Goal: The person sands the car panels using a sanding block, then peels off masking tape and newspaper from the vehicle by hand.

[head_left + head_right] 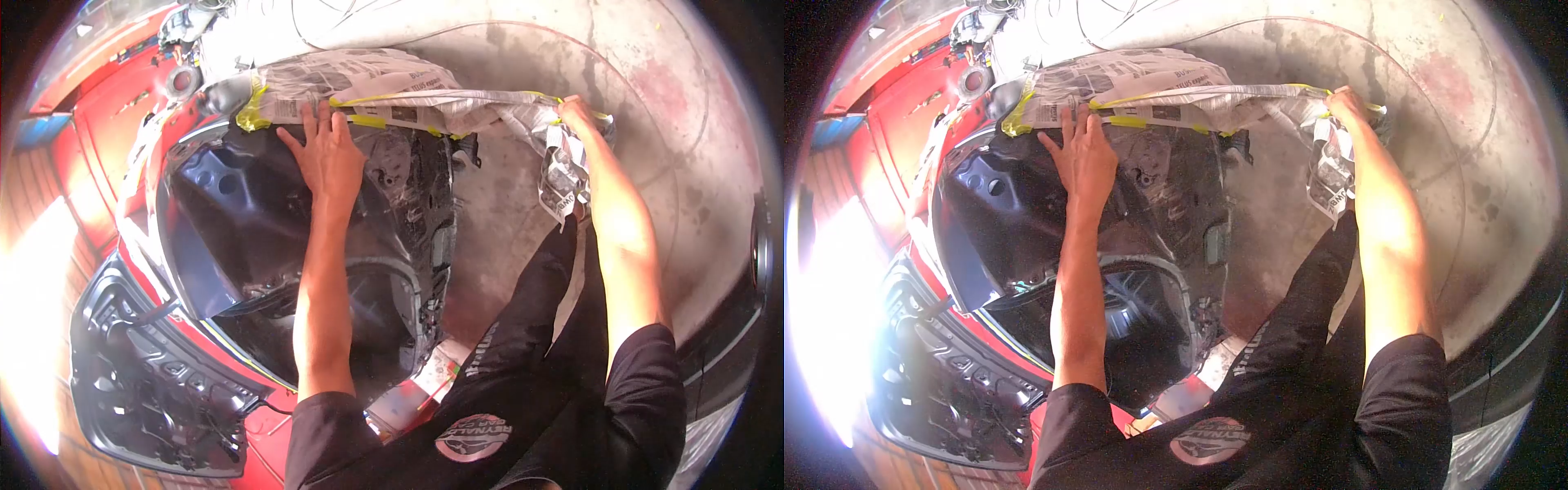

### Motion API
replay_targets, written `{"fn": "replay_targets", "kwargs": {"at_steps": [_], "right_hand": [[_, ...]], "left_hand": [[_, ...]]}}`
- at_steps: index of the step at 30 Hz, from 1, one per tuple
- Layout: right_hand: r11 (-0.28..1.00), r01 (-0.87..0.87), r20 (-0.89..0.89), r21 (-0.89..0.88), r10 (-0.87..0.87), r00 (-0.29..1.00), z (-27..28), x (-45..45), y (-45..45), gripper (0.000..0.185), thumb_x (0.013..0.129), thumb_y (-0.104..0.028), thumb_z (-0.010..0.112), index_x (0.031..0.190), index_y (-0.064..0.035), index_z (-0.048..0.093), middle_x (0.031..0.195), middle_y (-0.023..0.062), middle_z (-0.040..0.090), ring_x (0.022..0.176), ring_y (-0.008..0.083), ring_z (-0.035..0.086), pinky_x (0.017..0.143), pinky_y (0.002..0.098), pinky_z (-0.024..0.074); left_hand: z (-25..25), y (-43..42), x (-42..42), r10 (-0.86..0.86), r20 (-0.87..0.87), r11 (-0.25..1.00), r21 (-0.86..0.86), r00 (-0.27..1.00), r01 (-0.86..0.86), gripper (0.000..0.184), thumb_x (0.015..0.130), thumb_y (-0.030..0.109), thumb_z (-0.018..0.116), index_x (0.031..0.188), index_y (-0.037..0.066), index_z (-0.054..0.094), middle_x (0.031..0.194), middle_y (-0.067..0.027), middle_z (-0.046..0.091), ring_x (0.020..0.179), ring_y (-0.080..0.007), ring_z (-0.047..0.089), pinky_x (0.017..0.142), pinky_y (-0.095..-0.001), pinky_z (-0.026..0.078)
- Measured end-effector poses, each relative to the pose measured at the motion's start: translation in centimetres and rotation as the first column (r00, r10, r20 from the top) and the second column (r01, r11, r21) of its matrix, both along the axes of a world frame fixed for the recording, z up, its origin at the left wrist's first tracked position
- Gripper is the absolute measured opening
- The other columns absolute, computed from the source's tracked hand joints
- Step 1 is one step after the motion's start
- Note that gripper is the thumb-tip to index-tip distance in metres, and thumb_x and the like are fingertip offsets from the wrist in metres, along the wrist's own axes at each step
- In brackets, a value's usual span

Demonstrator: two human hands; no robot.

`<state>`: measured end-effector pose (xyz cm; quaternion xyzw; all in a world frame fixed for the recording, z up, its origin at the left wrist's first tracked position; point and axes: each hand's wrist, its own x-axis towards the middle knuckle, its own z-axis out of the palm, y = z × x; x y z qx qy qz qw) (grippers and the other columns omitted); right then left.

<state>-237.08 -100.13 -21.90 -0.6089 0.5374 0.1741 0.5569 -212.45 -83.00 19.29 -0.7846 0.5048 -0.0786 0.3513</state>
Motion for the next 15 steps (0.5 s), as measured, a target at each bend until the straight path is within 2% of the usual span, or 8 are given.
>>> {"fn": "replay_targets", "kwargs": {"at_steps": [3,5,6,7,10,13,15], "right_hand": [[1.000,0.022,-0.075,-0.002,-0.022,0.997,-1.5,-1.4,-0.6,0.037,0.082,-0.030,0.062,0.103,-0.0010,0.070,0.102,0.0213,0.071,0.096,0.0333,0.070,0.084,0.0446,0.0531],[0.990,-0.028,-0.065,-0.142,0.019,0.998,-4.2,-5.4,-0.7,0.034,0.083,-0.029,0.063,0.099,-0.0003,0.071,0.097,0.0214,0.072,0.095,0.0333,0.070,0.083,0.0451,0.0527],[0.994,-0.069,-0.021,-0.083,0.067,0.998,-5.9,-8.0,-0.6,0.035,0.083,-0.031,0.065,0.097,0.0010,0.070,0.091,0.0204,0.072,0.088,0.0328,0.070,0.078,0.0438,0.0522],[0.998,-0.063,0.032,-0.003,0.063,0.997,-5.6,-10.1,-0.4,0.032,0.084,-0.029,0.069,0.095,0.0012,0.070,0.085,0.0159,0.072,0.079,0.0265,0.068,0.072,0.0400,0.0501],[0.972,0.165,0.291,0.167,-0.208,0.934,-7.8,-13.8,3.5,0.028,0.086,-0.025,0.071,0.093,0.0018,0.069,0.079,0.0099,0.069,0.072,0.0184,0.061,0.068,0.0360,0.0464],[0.935,0.290,0.315,0.204,-0.343,0.885,-5.5,-13.4,6.6,0.025,0.089,-0.022,0.070,0.093,0.0025,0.069,0.076,0.0062,0.066,0.071,0.0145,0.058,0.068,0.0345,0.0450],[0.936,0.287,0.254,0.202,-0.334,0.908,-4.4,-13.6,7.6,0.026,0.089,-0.023,0.069,0.094,0.0028,0.069,0.076,0.0059,0.065,0.070,0.0149,0.057,0.067,0.0341,0.0447]], "left_hand": [[-0.1,0.3,0.3,0.006,0.014,1.000,0.021,1.000,-0.007,0.028,0.090,0.009,0.051,0.116,0.005,0.059,0.144,-0.0107,0.052,0.142,-0.0354,0.036,0.109,-0.0752,0.019],[-0.3,0.3,0.7,0.003,0.035,1.000,0.022,0.999,-0.003,0.027,0.090,0.010,0.052,0.116,0.005,0.059,0.144,-0.0114,0.052,0.142,-0.0357,0.037,0.108,-0.0752,0.019],[-0.3,0.3,0.6,-0.002,0.044,1.000,0.020,0.999,0.001,0.026,0.091,0.011,0.053,0.116,0.005,0.059,0.144,-0.0119,0.052,0.142,-0.0359,0.037,0.109,-0.0751,0.019],[-0.6,0.3,0.3,-0.007,0.042,1.000,0.024,0.999,0.006,0.026,0.091,0.012,0.054,0.116,0.005,0.059,0.143,-0.0125,0.052,0.141,-0.0360,0.037,0.109,-0.0750,0.019],[-1.3,-0.1,-0.2,0.002,0.062,0.999,0.041,0.998,-0.005,0.026,0.090,0.015,0.058,0.115,0.005,0.059,0.142,-0.0142,0.053,0.140,-0.0365,0.039,0.109,-0.0745,0.019],[-1.8,-0.5,-0.7,0.035,0.022,0.999,-0.002,0.999,-0.035,0.030,0.089,0.017,0.063,0.115,0.004,0.061,0.141,-0.0152,0.053,0.140,-0.0366,0.039,0.109,-0.0740,0.019],[-2.2,-0.8,-1.1,0.062,-0.020,0.996,-0.064,0.998,-0.063,0.029,0.088,0.019,0.064,0.114,0.005,0.064,0.141,-0.0153,0.052,0.140,-0.0374,0.039,0.109,-0.0733,0.018]]}}
